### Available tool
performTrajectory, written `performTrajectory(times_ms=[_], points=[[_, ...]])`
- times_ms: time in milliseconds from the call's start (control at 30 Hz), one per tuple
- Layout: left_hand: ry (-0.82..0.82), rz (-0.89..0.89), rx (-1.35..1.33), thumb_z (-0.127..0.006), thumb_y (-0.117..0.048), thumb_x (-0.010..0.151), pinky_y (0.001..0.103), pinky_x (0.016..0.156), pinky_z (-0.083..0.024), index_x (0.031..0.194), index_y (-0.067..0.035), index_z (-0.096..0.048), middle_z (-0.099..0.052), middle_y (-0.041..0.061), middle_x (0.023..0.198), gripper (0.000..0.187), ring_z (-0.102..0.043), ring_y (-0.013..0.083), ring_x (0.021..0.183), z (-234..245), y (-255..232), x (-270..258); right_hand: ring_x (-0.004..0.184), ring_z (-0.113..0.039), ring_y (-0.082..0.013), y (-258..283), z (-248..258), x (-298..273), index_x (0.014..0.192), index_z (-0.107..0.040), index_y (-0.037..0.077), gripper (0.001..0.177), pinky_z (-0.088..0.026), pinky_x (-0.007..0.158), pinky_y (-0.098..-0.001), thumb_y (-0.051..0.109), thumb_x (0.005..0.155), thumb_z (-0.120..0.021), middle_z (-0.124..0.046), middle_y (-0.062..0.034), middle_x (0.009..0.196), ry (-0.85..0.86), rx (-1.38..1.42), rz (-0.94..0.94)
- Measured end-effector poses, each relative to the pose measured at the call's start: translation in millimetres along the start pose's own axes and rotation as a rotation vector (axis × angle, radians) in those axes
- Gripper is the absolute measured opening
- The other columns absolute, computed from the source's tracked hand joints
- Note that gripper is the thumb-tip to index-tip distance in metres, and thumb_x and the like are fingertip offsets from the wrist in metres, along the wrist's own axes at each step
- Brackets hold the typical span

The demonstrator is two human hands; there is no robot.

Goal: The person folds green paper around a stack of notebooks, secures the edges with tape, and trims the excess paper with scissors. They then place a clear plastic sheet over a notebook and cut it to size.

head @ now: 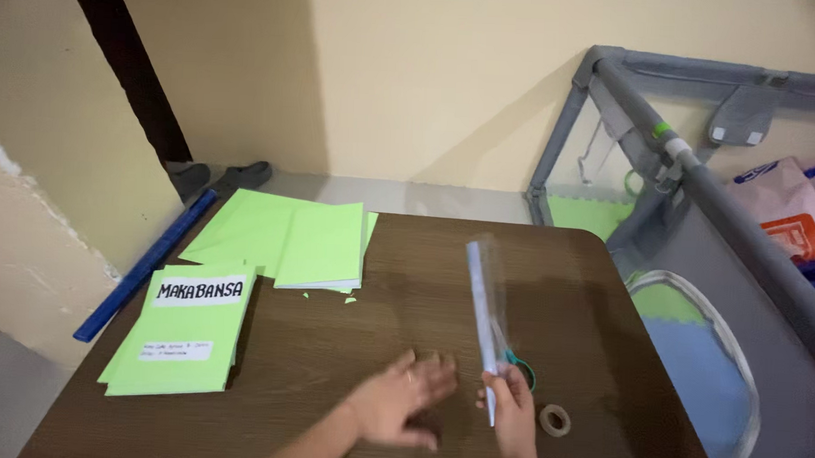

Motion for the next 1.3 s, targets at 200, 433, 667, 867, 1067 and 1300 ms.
performTrajectory(times_ms=[200,433,667,867,1067,1300], points=[[-0.003,0.709,0.043,-0.017,-0.085,0.090,0.052,0.128,0.000,0.164,-0.017,-0.001,0.008,0.009,0.171,0.102,0.006,0.0278,0.157,30.9,86.4,-31.0,0.076,-0.064,-0.0177,-12.6,-6.2,-5.7,0.121,-0.063,0.003,0.034,-0.057,0.070,-0.0331,0.022,0.092,-0.063,-0.063,-0.0076,0.087,0.013,-0.092,-0.149],[-0.290,1.409,0.217,-0.044,-0.068,0.101,0.050,0.122,-0.040,0.156,-0.001,-0.041,-0.047,0.024,0.157,0.087,-0.045,0.0368,0.147,6.4,216.0,-152.1,0.077,-0.063,-0.0150,-49.7,1.9,4.4,0.113,-0.065,0.001,0.027,-0.054,0.067,-0.0323,0.016,0.090,-0.063,-0.063,-0.0057,0.085,0.051,-0.009,-0.053],[-0.495,1.628,-0.277,-0.063,-0.063,0.093,0.062,0.108,-0.043,0.151,-0.001,-0.045,-0.049,0.026,0.146,0.088,-0.051,0.0426,0.133,-47.9,288.6,-233.4,0.076,-0.064,-0.0173,-84.5,-7.2,6.9,0.108,-0.066,0.004,0.020,-0.055,0.065,-0.0338,0.013,0.090,-0.063,-0.066,-0.0088,0.085,0.029,-0.023,-0.148],[-0.518,1.646,-0.270,-0.076,-0.058,0.086,0.059,0.108,-0.043,0.124,-0.006,-0.074,-0.057,0.023,0.140,0.065,-0.055,0.0408,0.130,-42.2,280.7,-232.1,0.073,-0.063,-0.0176,-91.5,-10.8,4.9,0.105,-0.066,0.000,0.018,-0.053,0.062,-0.0342,0.011,0.091,-0.063,-0.065,-0.0090,0.084,0.099,0.033,-0.056],[-0.563,1.637,-0.392,-0.089,-0.052,0.075,0.057,0.102,-0.048,0.116,-0.006,-0.077,-0.062,0.025,0.129,0.063,-0.062,0.0402,0.120,-20.6,255.3,-226.2,0.076,-0.065,-0.0171,-79.1,-10.2,-1.2,0.111,-0.064,0.004,0.022,-0.055,0.065,-0.0331,0.013,0.092,-0.063,-0.065,-0.0083,0.088,0.054,-0.081,-0.129],[-0.880,1.493,-0.279,-0.090,-0.030,0.076,0.054,0.082,-0.061,0.119,0.000,-0.072,-0.066,0.027,0.120,0.056,-0.070,0.0433,0.103,-20.1,246.8,-221.8,0.075,-0.063,-0.0156,-79.3,3.1,1.3,0.109,-0.063,0.000,0.022,-0.053,0.062,-0.0324,0.013,0.092,-0.063,-0.064,-0.0068,0.087,0.117,0.025,-0.016]])
Point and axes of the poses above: each hand's wrist, its own x-axis towards the middle knuckle, its own z-axis out of the back of the hand, y = z × x, the point moved 1 cm from there along x, towards the middle knuckle
